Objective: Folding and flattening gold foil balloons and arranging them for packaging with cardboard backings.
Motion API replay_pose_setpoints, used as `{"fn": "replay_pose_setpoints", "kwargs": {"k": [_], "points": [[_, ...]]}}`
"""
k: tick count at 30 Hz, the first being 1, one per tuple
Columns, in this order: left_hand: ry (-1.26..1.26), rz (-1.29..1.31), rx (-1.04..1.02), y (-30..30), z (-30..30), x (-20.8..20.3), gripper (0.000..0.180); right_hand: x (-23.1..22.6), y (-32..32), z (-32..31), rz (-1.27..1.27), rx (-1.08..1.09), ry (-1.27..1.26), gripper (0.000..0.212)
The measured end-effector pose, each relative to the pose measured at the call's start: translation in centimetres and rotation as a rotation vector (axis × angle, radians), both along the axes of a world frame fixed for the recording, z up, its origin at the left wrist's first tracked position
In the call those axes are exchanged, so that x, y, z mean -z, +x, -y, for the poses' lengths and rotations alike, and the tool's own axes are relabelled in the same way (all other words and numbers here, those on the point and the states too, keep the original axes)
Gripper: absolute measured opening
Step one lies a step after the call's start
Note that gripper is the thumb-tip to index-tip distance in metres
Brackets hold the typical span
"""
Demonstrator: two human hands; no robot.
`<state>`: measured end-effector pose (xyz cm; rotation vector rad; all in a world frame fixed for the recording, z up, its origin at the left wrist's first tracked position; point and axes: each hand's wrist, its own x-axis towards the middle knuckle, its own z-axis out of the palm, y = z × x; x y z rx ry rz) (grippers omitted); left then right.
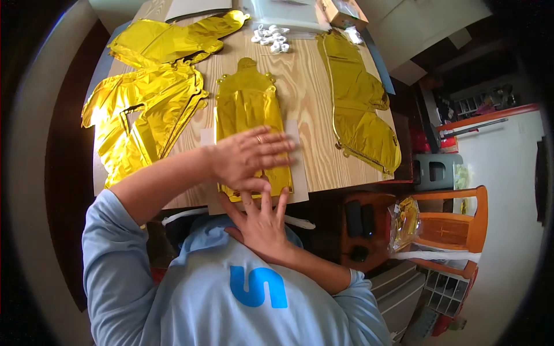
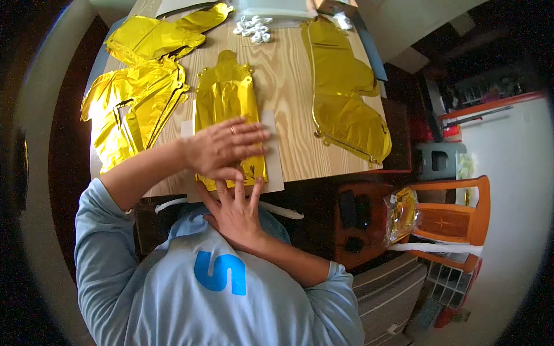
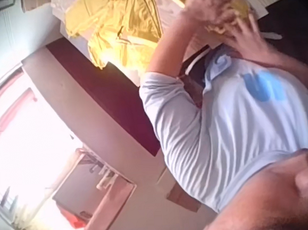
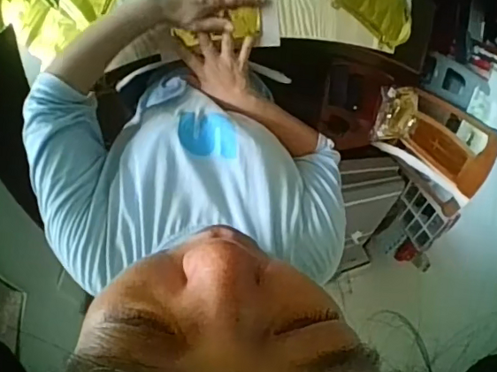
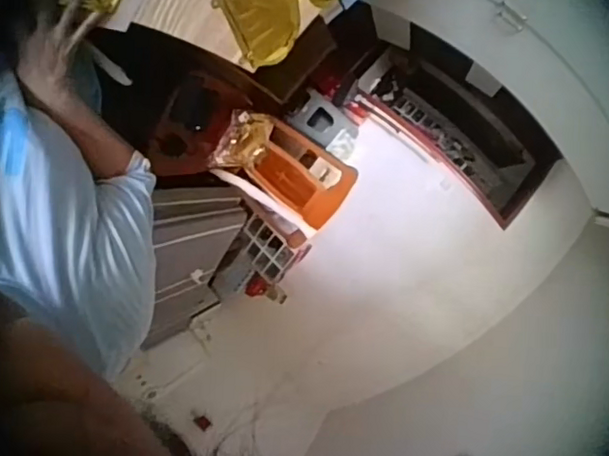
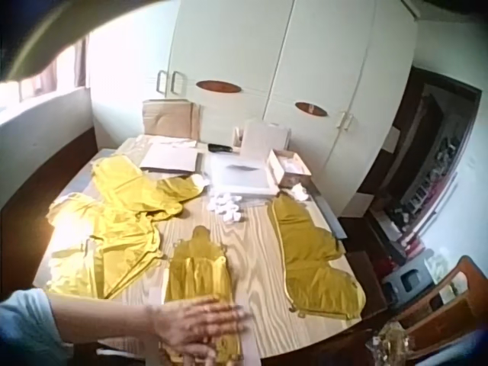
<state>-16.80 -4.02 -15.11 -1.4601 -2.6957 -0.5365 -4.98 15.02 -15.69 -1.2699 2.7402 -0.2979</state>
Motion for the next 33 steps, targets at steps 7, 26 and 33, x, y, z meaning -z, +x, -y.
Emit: {"fn": "replay_pose_setpoints", "kwargs": {"k": [7, 26, 33], "points": [[-0.220, -0.104, -0.315, -5.7, 5.4, 0.6, 0.075, 0.3, 0.1, -0.1, -0.076, -0.003, -0.037, 0.087], [-0.055, 0.082, -0.667, 10.2, 3.3, -1.3, 0.083, -0.8, -4.8, -11.8, 0.664, 0.771, -0.569, 0.023], [0.248, 0.203, -0.622, 13.6, 2.2, -2.0, 0.073, 1.4, -3.8, -10.3, 1.618, 0.622, -1.218, 0.023]]}}
